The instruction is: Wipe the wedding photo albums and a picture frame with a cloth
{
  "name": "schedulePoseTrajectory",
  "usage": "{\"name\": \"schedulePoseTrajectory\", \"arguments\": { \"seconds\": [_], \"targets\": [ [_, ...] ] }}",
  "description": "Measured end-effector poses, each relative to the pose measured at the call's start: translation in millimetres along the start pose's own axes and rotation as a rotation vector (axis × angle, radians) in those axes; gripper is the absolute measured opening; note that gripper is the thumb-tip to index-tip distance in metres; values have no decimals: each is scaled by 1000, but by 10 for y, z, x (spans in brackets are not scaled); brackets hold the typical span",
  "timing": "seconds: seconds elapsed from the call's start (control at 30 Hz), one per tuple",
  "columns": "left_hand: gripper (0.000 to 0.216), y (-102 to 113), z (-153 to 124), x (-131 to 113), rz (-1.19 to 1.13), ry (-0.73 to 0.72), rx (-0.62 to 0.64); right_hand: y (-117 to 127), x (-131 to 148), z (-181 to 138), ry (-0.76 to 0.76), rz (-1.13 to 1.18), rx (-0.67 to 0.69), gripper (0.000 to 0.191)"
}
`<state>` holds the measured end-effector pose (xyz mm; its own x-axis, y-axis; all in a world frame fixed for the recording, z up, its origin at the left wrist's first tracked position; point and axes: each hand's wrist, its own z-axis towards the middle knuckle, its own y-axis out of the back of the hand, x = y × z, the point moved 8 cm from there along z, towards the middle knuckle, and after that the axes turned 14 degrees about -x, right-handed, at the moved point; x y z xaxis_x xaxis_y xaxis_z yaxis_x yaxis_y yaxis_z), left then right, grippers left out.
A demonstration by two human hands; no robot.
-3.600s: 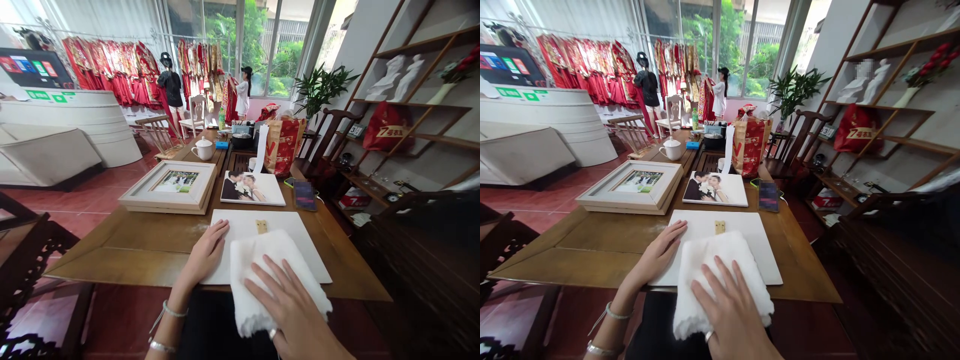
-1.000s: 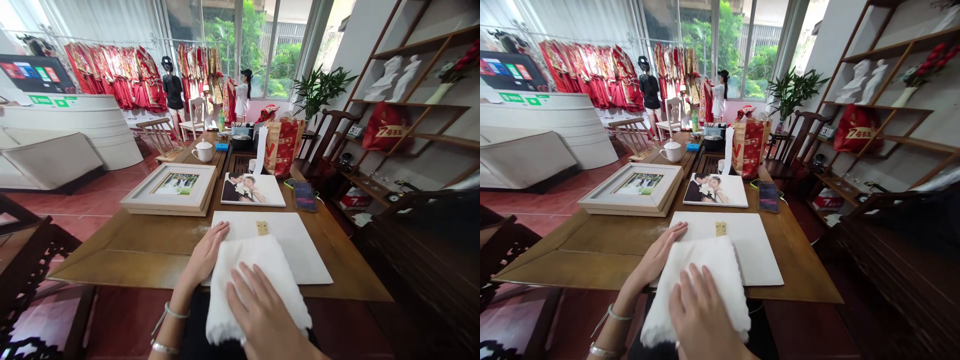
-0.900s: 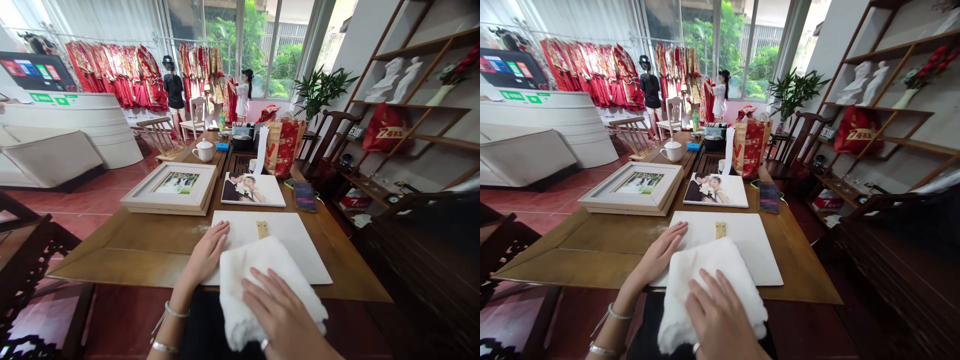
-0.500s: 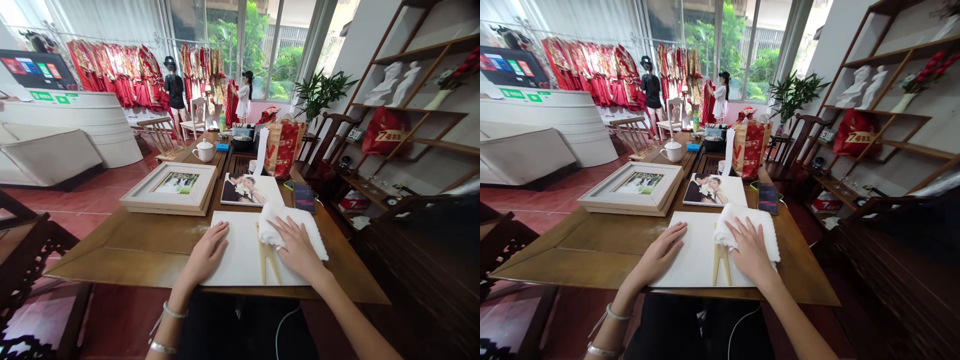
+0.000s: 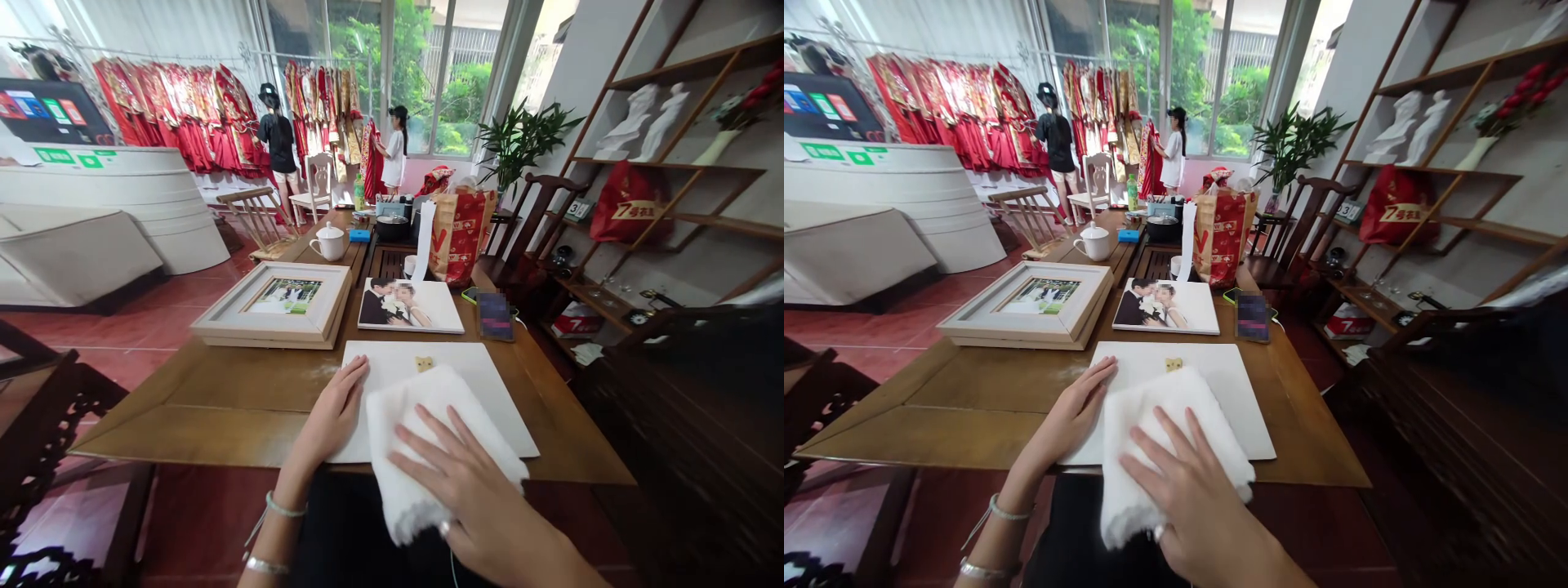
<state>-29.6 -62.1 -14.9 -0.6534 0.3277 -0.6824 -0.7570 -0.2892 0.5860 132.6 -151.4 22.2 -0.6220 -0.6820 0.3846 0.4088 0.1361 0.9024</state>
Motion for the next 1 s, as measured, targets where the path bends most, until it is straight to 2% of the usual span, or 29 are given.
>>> {"name": "schedulePoseTrajectory", "arguments": {
  "seconds": [0.1, 0.2, 0.3, 0.37, 0.43, 0.5, 0.6, 0.7, 0.77, 0.87, 0.93, 1.0],
  "targets": [
    [41, -4, -11, -1, 4, 19, 20, 147, -200, -321, -142, 59, -46, 80],
    [45, 3, -19, -17, 6, 20, 35, 328, -680, -497, -319, 14, -273, 67],
    [50, 45, -22, -20, 27, 18, -10, 449, -1166, -479, -432, -75, -449, 61],
    [53, 85, -26, 10, 78, 44, -71, 458, -1380, -316, -471, -142, -425, 59],
    [62, 127, -32, 57, 155, 91, -142, 434, -1457, -66, -476, -191, -342, 58],
    [70, 151, -36, 83, 206, 126, -187, 400, -1409, 208, -463, -208, -288, 57],
    [73, 145, -27, 74, 201, 130, -197, 282, -1172, 545, -427, -186, -262, 57],
    [71, 161, -19, 79, 177, 143, -220, 103, -845, 657, -370, -177, -242, 66],
    [69, 179, -18, 89, 154, 145, -246, 15, -592, 577, -261, -170, -230, 75],
    [66, 183, -18, 97, 113, 136, -259, -25, -301, 237, -67, -117, -178, 87],
    [64, 182, -14, 96, 89, 140, -261, 16, -276, -55, -17, -74, -151, 91],
    [62, 180, -4, 91, 64, 166, -260, 97, -396, -309, -36, -70, -180, 90]
  ]
}}
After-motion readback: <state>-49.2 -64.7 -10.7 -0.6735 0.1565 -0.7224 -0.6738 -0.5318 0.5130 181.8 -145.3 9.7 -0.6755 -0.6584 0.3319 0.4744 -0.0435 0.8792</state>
